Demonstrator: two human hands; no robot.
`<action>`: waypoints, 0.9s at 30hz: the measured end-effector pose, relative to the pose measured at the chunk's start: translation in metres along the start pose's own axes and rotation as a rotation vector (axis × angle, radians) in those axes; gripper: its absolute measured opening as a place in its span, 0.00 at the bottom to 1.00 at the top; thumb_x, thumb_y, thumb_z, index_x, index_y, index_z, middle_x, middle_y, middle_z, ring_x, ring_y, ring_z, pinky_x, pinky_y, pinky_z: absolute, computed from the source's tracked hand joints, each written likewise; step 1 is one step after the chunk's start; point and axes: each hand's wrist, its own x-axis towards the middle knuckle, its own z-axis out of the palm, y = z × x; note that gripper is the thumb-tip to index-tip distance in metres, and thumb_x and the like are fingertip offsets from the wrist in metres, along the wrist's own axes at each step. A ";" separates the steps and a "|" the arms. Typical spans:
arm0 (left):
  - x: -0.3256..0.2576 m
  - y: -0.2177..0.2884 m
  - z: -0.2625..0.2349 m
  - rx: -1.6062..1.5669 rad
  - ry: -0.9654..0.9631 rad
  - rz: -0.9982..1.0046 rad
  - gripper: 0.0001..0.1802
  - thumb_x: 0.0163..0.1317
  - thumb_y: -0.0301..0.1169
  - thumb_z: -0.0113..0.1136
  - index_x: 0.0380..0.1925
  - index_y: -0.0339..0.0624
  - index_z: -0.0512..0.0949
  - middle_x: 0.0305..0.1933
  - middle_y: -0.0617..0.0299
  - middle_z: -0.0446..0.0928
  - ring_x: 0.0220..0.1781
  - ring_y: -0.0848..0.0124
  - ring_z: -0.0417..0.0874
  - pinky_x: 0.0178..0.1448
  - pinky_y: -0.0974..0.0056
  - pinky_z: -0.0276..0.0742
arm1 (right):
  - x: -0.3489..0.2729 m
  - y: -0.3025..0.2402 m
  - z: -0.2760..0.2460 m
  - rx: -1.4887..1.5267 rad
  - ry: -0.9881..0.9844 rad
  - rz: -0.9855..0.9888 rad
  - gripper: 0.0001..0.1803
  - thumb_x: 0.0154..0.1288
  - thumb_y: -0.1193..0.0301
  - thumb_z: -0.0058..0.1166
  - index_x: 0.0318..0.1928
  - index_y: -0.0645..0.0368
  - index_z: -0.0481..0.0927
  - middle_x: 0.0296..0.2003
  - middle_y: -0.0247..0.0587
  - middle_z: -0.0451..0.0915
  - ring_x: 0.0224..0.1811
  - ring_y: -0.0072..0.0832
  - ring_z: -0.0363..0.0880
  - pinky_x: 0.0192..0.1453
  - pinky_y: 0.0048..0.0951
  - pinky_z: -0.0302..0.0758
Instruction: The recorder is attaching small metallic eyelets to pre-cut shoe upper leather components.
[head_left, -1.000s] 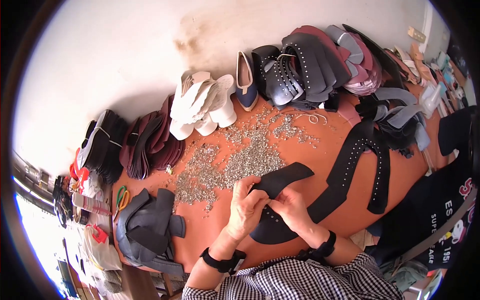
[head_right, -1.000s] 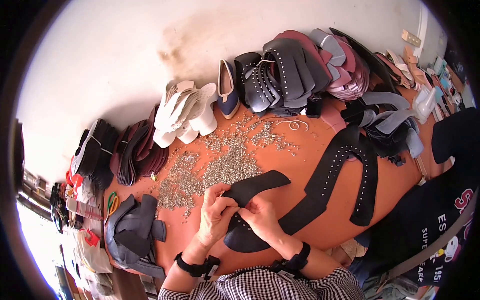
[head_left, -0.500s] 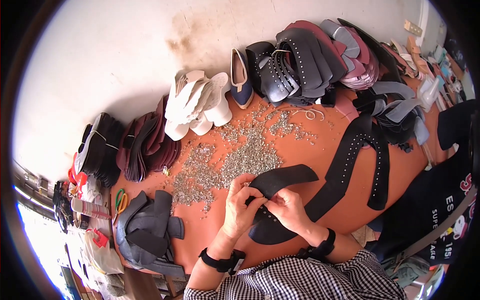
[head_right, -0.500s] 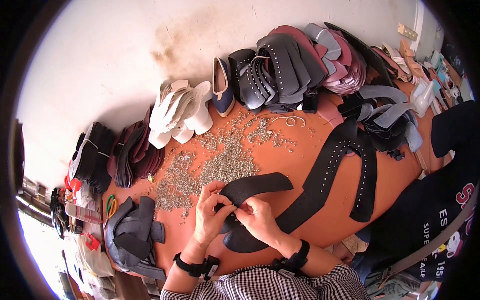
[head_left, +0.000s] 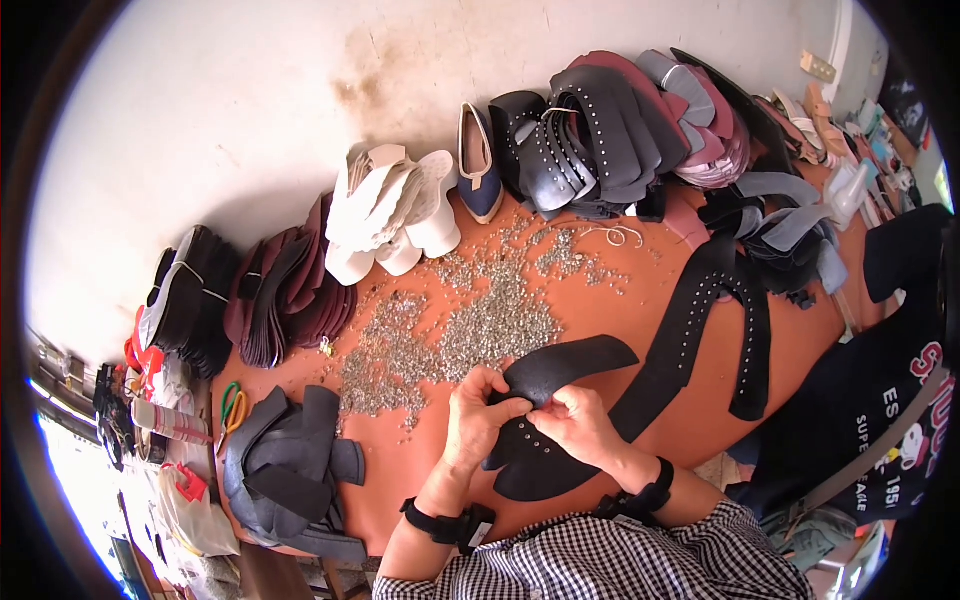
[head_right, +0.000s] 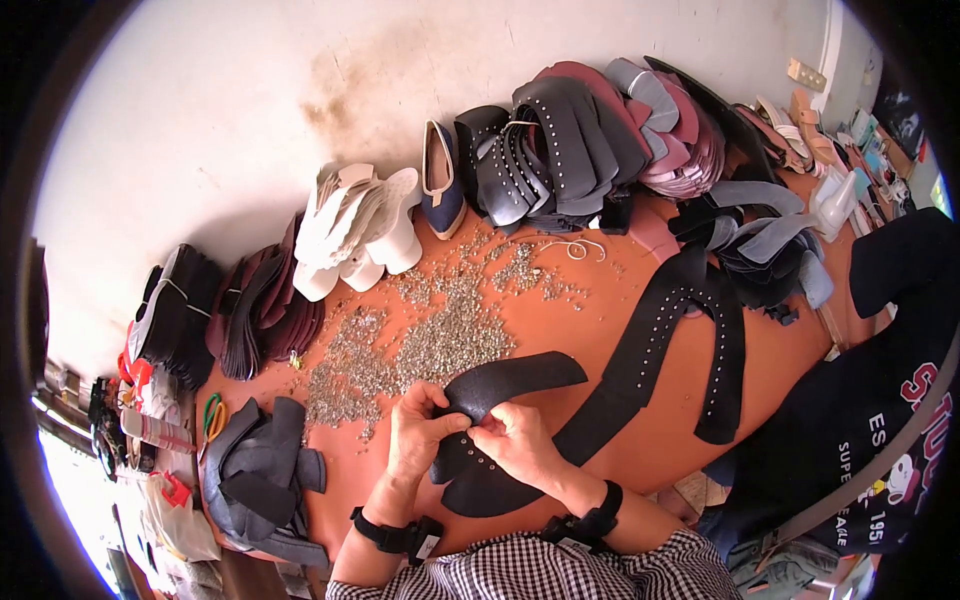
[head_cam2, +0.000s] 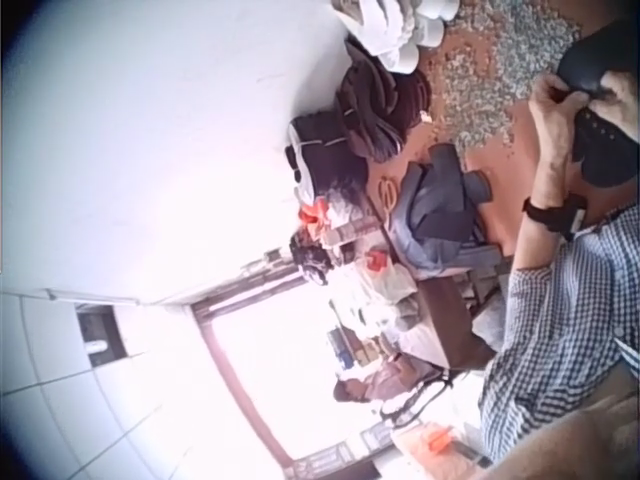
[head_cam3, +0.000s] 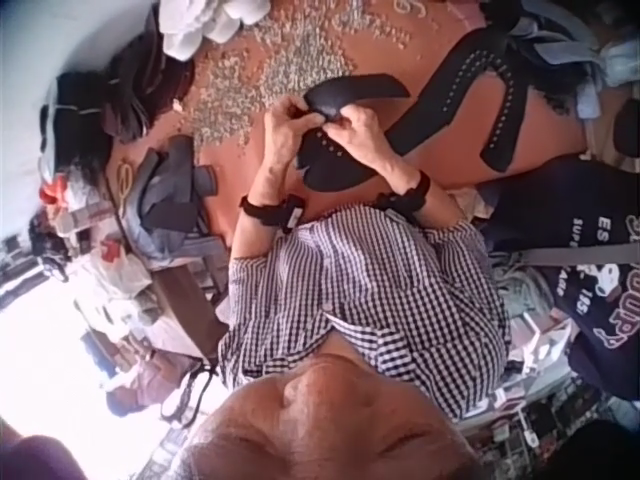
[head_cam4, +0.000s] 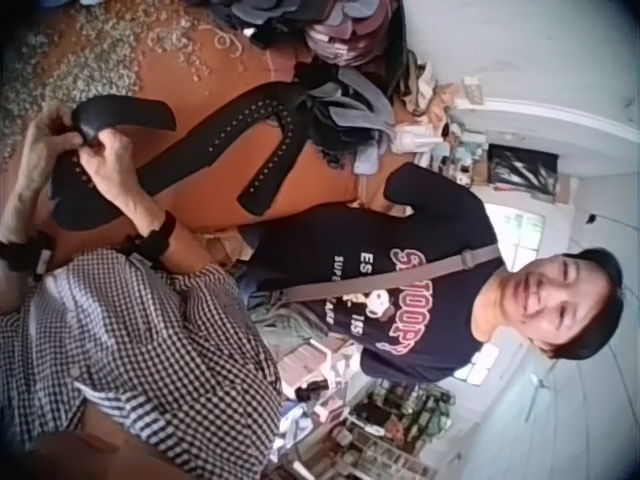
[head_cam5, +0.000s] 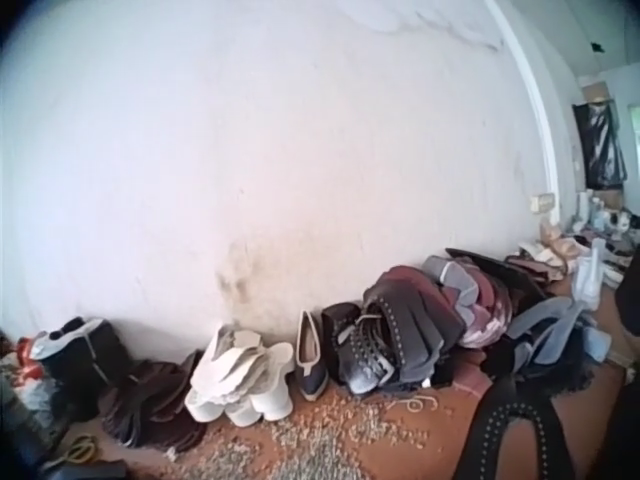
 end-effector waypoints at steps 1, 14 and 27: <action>0.000 0.000 0.000 -0.006 -0.002 0.001 0.14 0.41 0.16 0.64 0.25 0.39 0.69 0.24 0.69 0.70 0.28 0.82 0.70 0.31 0.76 0.67 | 0.000 -0.001 0.000 -0.011 -0.003 -0.008 0.06 0.55 0.76 0.54 0.28 0.68 0.74 0.20 0.35 0.77 0.21 0.15 0.74 0.24 0.19 0.71; -0.004 0.011 -0.006 -0.207 -0.040 0.059 0.24 0.45 0.12 0.58 0.42 0.39 0.61 0.38 0.54 0.75 0.38 0.71 0.78 0.41 0.71 0.75 | 0.004 0.000 0.011 0.226 -0.017 0.061 0.08 0.59 0.75 0.54 0.37 0.66 0.75 0.26 0.30 0.76 0.27 0.11 0.71 0.30 0.15 0.70; -0.014 0.036 -0.072 0.726 0.259 0.145 0.09 0.53 0.26 0.56 0.35 0.36 0.76 0.29 0.57 0.77 0.31 0.71 0.77 0.37 0.68 0.73 | 0.011 0.001 0.006 0.426 0.109 0.079 0.08 0.55 0.81 0.50 0.37 0.63 0.74 0.31 0.31 0.76 0.31 0.14 0.73 0.34 0.15 0.70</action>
